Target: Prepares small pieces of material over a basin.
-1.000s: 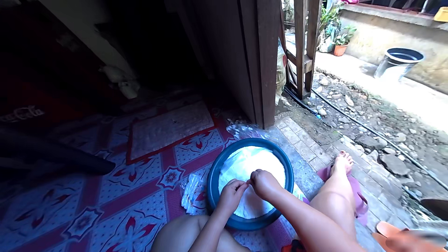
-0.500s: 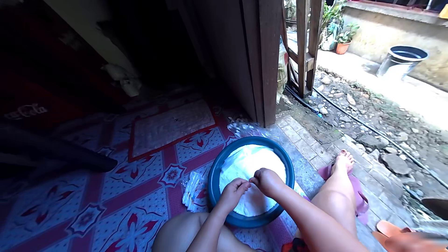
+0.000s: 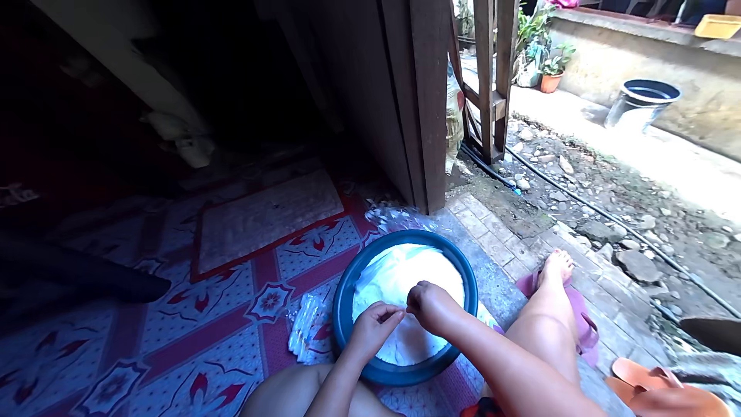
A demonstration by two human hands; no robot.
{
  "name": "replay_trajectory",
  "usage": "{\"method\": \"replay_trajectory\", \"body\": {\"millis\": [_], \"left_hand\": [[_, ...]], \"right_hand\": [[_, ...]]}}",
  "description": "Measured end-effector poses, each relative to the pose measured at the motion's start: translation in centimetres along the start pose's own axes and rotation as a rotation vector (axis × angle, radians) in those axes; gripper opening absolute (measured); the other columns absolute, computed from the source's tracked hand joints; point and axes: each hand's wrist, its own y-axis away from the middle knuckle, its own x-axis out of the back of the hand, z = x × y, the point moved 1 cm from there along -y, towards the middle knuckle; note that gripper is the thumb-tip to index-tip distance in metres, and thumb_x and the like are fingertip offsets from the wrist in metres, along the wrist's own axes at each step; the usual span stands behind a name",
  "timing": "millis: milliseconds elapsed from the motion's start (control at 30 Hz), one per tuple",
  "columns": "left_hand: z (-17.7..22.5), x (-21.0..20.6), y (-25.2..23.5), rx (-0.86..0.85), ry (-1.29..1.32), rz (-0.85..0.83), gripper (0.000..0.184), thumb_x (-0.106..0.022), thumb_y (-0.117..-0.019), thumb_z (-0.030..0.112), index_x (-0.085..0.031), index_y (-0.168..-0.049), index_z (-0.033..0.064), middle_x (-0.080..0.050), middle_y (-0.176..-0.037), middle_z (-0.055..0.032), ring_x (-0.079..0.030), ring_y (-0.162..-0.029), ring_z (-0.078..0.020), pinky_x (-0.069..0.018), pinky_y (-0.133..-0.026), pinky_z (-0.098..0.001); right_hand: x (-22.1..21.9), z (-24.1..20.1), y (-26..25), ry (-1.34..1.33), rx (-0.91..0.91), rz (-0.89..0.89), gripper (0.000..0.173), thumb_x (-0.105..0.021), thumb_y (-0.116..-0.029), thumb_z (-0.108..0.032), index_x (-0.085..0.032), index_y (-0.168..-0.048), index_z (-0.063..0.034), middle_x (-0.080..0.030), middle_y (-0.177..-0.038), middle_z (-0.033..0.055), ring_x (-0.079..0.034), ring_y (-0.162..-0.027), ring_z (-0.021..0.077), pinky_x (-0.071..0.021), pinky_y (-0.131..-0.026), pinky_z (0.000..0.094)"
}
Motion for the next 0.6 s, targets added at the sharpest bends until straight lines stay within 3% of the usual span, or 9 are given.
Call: {"method": "replay_trajectory", "body": {"millis": [100, 200, 267, 367, 600], "left_hand": [[-0.01, -0.11, 0.26, -0.042, -0.035, 0.046, 0.011, -0.075, -0.0882, 0.023, -0.079, -0.09, 0.0132, -0.071, -0.092, 0.0003, -0.068, -0.084, -0.0086, -0.0585, -0.077, -0.0244], [-0.15, -0.34, 0.23, -0.075, 0.009, 0.083, 0.008, -0.078, -0.0848, 0.018, -0.08, -0.09, 0.0125, -0.072, -0.093, -0.0007, -0.07, -0.084, -0.01, -0.0602, -0.077, -0.0246], [-0.23, -0.44, 0.13, -0.087, 0.031, 0.1, 0.008, -0.08, -0.0833, 0.016, -0.08, -0.09, 0.012, -0.072, -0.092, -0.0011, -0.07, -0.082, -0.0105, -0.0602, -0.075, -0.0243], [-0.46, -0.45, 0.1, -0.091, 0.019, 0.123, 0.009, -0.08, -0.0827, 0.018, -0.08, -0.09, 0.0129, -0.072, -0.09, 0.0003, -0.069, -0.079, -0.0092, -0.0591, -0.073, -0.0234], [-0.21, -0.44, 0.4, -0.135, -0.13, 0.101, 0.014, -0.073, -0.089, 0.02, -0.08, -0.098, 0.0116, -0.073, -0.092, -0.0005, -0.07, -0.08, -0.0088, -0.06, -0.075, -0.0249]], "right_hand": [[-0.35, 0.16, 0.02, -0.021, 0.027, 0.019, 0.018, -0.066, -0.0972, -0.011, -0.07, -0.108, 0.0025, -0.067, -0.107, 0.0192, -0.066, -0.104, 0.0317, -0.0532, -0.095, 0.0458], [-0.67, 0.46, 0.12, -0.046, 0.001, 0.009, 0.035, -0.068, -0.0987, -0.025, -0.067, -0.124, -0.0008, -0.068, -0.115, 0.0195, -0.067, -0.108, 0.0327, -0.0527, -0.098, 0.0496], [-0.69, 0.59, 0.14, -0.063, -0.003, -0.01, 0.034, -0.066, -0.0999, -0.027, -0.07, -0.121, -0.0002, -0.071, -0.112, 0.0199, -0.068, -0.108, 0.0331, -0.0518, -0.1, 0.0504], [-0.5, 0.25, 0.2, -0.07, 0.009, -0.042, 0.024, -0.061, -0.1022, -0.017, -0.074, -0.109, 0.002, -0.072, -0.108, 0.0205, -0.068, -0.109, 0.0332, -0.0514, -0.1, 0.0506], [-0.35, -0.15, 0.56, -0.039, 0.003, -0.028, 0.021, -0.059, -0.1006, -0.01, -0.072, -0.111, 0.0042, -0.069, -0.112, 0.0235, -0.067, -0.111, 0.0364, -0.0519, -0.098, 0.0534]]}}
